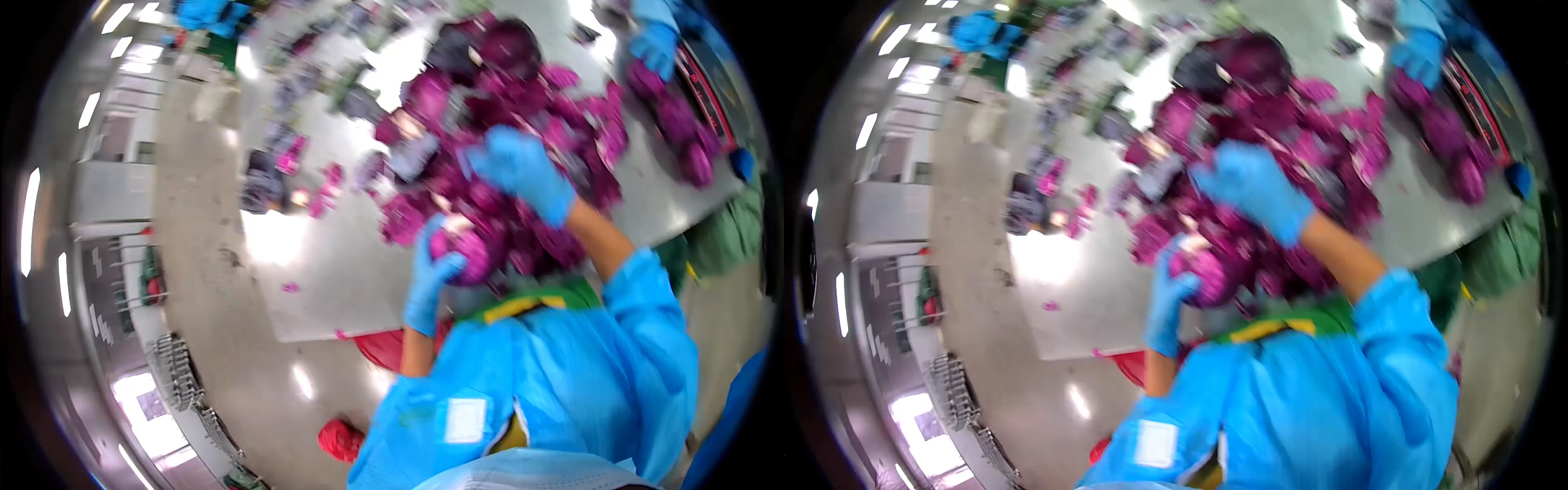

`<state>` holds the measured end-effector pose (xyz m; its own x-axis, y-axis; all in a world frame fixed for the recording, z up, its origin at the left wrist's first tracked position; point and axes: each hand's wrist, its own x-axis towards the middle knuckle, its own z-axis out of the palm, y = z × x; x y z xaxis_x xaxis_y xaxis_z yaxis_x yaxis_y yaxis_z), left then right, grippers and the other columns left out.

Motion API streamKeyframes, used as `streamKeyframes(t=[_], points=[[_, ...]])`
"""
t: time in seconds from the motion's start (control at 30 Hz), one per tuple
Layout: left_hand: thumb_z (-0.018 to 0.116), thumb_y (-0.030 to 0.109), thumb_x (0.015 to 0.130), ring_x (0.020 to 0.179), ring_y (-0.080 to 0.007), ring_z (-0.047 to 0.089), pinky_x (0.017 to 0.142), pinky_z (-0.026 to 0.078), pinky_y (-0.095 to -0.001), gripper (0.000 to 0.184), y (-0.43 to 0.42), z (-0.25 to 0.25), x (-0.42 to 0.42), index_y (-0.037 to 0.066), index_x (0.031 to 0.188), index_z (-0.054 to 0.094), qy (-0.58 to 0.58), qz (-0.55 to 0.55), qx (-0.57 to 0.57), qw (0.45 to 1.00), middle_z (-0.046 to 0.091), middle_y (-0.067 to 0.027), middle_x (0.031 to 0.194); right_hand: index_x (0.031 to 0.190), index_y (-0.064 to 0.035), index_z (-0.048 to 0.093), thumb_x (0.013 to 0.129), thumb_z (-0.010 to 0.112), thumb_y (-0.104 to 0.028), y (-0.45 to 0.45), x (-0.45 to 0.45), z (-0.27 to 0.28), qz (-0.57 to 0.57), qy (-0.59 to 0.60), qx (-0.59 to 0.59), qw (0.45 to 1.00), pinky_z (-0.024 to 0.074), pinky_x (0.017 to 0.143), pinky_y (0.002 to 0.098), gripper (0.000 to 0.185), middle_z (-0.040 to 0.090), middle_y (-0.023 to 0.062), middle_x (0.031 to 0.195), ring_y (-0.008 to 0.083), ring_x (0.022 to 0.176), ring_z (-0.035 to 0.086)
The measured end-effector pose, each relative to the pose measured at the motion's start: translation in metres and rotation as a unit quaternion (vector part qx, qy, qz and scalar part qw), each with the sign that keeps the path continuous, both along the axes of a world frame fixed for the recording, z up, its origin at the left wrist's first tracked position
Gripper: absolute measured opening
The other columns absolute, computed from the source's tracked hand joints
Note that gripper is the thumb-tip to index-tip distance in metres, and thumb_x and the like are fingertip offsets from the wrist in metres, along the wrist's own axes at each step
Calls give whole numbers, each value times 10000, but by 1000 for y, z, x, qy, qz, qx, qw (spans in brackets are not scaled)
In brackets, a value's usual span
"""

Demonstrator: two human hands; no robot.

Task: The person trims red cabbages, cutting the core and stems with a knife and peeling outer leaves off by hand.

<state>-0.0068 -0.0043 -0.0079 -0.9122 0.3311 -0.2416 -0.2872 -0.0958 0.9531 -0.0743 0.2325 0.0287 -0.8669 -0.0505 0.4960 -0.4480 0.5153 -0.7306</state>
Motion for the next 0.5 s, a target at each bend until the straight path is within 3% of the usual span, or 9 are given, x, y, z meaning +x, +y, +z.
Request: streamKeyframes(t=[0.03,0.07,0.17,0.23,0.37,0.4,0.5], points=[[800,236,699,1200,-230,535,1058,430,-378,767,-3,-6,8,53,1363,464,-22,33,-1,999,551,-102,1301,1111,-35,684,872,745,-243,11,-5,11,-25,-59,-129,990,512,682,296,323,678,96,905,130,802,634],[788,252,692,1187,-230,548,1055,434,-377,765,-8,-7,10,47,1356,468,-53,31,35,997,559,-106,1293,1328,-72,592,858,757,-273,21,-3,17,-100,-61,-68,991,526,787,285,537,706,83,1016,131,888,647],[749,274,677,1150,-228,580,1041,448,-374,762,-10,-17,23,29,1345,477,-77,37,77,993,583,-110,1264,1299,-119,626,851,759,-297,34,25,18,57,-261,-84,960,541,828,302,500,714,81,1029,131,895,652],[733,258,683,1149,-226,581,1037,451,-372,750,-10,-18,22,29,1350,476,-93,28,100,990,584,-109,1264,1304,-120,623,824,783,-297,24,35,10,151,-243,-31,958,544,843,320,536,699,106,1103,173,994,670],[729,285,674,1162,-233,580,1032,452,-377,772,-13,-15,14,26,1355,475,-99,6,68,993,584,-125,1272,1332,-84,585,742,802,-488,-7,35,3,242,-240,74,937,516,885,355,747,653,149,1182,257,1081,640],[733,303,668,1166,-236,582,1035,450,-380,786,-9,-8,14,15,1354,479,-101,0,53,993,582,-137,1279,1288,-53,611,725,787,-548,-12,32,0,266,-249,83,927,507,881,365,770,654,164,1155,286,1041,646],[741,308,662,1165,-239,586,1047,443,-383,819,-12,-5,12,-8,1367,470,-107,-45,70,991,582,-141,1284,1213,-40,653,734,784,-539,-17,18,-8,361,-371,48,854,513,830,367,703,673,176,1081,278,966,663]])
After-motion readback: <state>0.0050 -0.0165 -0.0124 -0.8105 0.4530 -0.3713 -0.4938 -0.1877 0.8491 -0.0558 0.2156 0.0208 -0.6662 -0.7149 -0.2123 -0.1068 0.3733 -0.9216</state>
